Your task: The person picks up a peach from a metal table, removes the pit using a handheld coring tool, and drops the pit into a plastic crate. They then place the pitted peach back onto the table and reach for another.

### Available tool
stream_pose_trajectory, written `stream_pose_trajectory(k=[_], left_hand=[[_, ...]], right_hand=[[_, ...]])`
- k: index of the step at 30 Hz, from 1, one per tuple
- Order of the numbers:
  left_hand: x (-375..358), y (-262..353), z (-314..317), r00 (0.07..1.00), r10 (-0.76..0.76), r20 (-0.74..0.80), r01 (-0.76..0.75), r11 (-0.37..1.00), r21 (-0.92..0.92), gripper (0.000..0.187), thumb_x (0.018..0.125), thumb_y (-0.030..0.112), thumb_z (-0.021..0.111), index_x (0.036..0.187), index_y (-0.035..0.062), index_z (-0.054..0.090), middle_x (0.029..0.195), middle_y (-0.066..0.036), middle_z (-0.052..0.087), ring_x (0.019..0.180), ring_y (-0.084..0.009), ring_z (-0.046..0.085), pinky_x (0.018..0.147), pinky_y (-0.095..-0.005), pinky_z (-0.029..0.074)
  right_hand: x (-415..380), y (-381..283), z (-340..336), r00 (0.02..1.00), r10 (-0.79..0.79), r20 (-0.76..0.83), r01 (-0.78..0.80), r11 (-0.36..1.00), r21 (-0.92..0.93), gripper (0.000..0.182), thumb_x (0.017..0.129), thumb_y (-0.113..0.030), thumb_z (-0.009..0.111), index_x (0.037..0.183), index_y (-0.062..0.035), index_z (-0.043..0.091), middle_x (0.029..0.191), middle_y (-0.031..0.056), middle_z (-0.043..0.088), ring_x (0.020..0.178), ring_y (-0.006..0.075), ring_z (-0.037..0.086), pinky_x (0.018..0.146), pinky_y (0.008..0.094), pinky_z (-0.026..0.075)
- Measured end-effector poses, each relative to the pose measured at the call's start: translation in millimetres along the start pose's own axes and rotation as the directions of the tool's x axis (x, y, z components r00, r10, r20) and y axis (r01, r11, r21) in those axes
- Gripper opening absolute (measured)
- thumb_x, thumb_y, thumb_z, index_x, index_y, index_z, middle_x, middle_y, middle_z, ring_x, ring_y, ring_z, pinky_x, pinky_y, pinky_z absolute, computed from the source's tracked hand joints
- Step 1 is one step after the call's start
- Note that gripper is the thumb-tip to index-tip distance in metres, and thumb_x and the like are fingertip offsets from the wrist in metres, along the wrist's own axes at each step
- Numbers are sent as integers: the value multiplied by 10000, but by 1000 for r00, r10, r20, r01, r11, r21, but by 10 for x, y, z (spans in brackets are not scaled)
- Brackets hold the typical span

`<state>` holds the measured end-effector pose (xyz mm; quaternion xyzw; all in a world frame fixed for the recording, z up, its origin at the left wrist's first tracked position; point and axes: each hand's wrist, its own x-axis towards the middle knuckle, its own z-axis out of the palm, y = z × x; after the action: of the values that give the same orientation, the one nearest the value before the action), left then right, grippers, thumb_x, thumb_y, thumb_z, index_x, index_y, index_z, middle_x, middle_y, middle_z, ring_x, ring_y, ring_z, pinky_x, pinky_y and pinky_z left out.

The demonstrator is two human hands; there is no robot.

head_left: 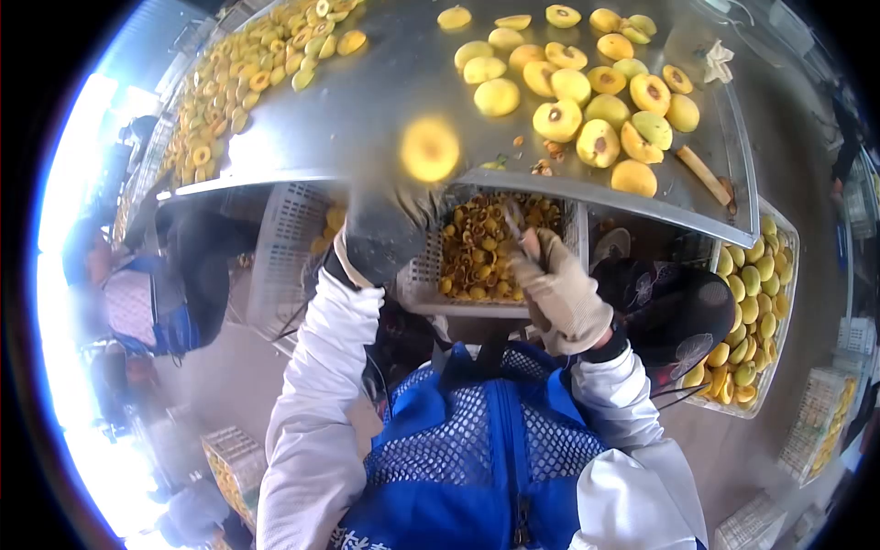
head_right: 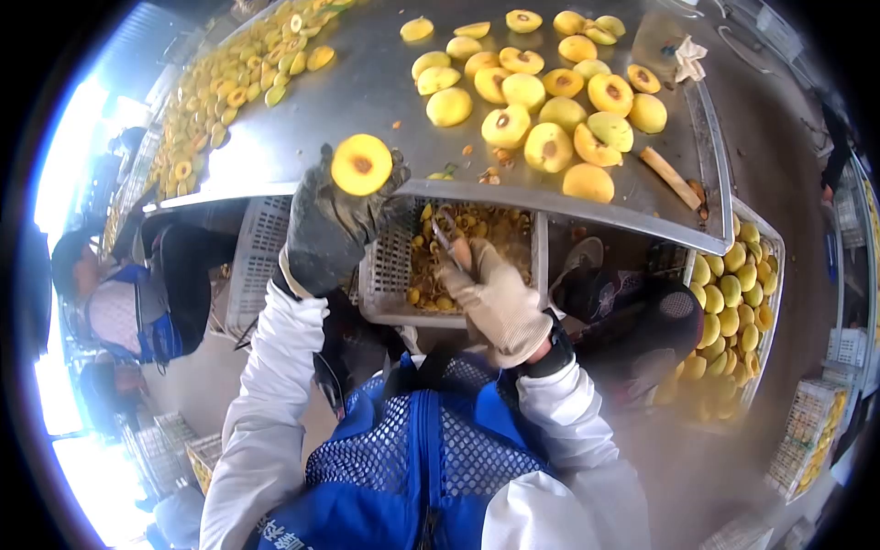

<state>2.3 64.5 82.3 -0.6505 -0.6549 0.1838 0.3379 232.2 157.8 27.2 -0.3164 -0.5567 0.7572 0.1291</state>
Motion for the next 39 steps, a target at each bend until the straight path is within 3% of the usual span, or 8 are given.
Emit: stream_pose_trajectory(k=[3,7,9,15,20,23,25,39], left_hand=[[-219,241,-275,937,-346,51,304,734,-608,348,943,240,646,1212,18,625,1185,-185,656,1056,-348,639,902,-430,525],[-703,708,44,858,-483,177,205,6,-979,297,887,137,718,1146,3,663,1056,-172,694,930,-355,672,798,-406,547],[-619,626,-126,936,-344,-74,212,722,-659,277,896,101,712,1148,2,655,1064,-153,698,953,-306,683,835,-384,549],[-375,819,-227,743,-514,429,28,-616,-787,485,892,-51,671,1332,1,474,1208,-151,625,1149,-223,619,959,-356,530],[-420,901,-36,743,-397,540,-7,-810,-586,432,970,36,602,1364,20,426,1245,-154,596,1131,-234,616,965,-370,537],[-400,851,-158,745,-628,223,165,-151,-975,344,1064,301,466,1297,51,503,1194,-127,624,1085,-238,637,937,-348,551],[-314,860,-159,647,-265,715,-210,-963,-167,358,1061,317,463,1294,52,521,1156,-106,639,1045,-227,652,919,-338,561],[-396,829,15,736,-272,620,43,-895,-444,480,1007,396,545,1279,1,523,1110,-126,642,950,-236,670,824,-344,591]], right_hand=[[-102,-350,133,993,114,26,-113,993,-18,240,981,-193,623,1166,-55,555,736,-48,519,486,50,409,418,214,321],[-116,-350,240,999,-3,39,16,936,-351,433,952,-361,650,1159,13,589,887,180,693,823,259,685,744,332,503],[-128,-377,289,994,86,64,-42,861,-507,426,948,-364,656,1137,12,593,899,223,693,837,335,698,755,372,512],[-107,-250,330,987,-119,111,163,729,-665,427,956,-350,646,1132,32,573,966,280,682,956,428,673,791,449,519],[-135,-351,397,951,-214,223,308,587,-748,414,967,-339,616,1131,34,539,1001,295,672,986,439,649,794,482,515],[-103,-342,427,954,-165,251,300,574,-762,410,970,-339,607,1133,31,539,1007,293,672,967,442,652,792,488,515],[-127,-410,398,944,-151,292,325,566,-758,416,970,-342,604,1151,26,538,1010,295,670,965,448,648,789,486,515],[-63,-419,305,809,366,460,-284,929,-238,337,1001,-343,613,1061,-13,582,613,-11,539,373,44,433,358,201,334]])
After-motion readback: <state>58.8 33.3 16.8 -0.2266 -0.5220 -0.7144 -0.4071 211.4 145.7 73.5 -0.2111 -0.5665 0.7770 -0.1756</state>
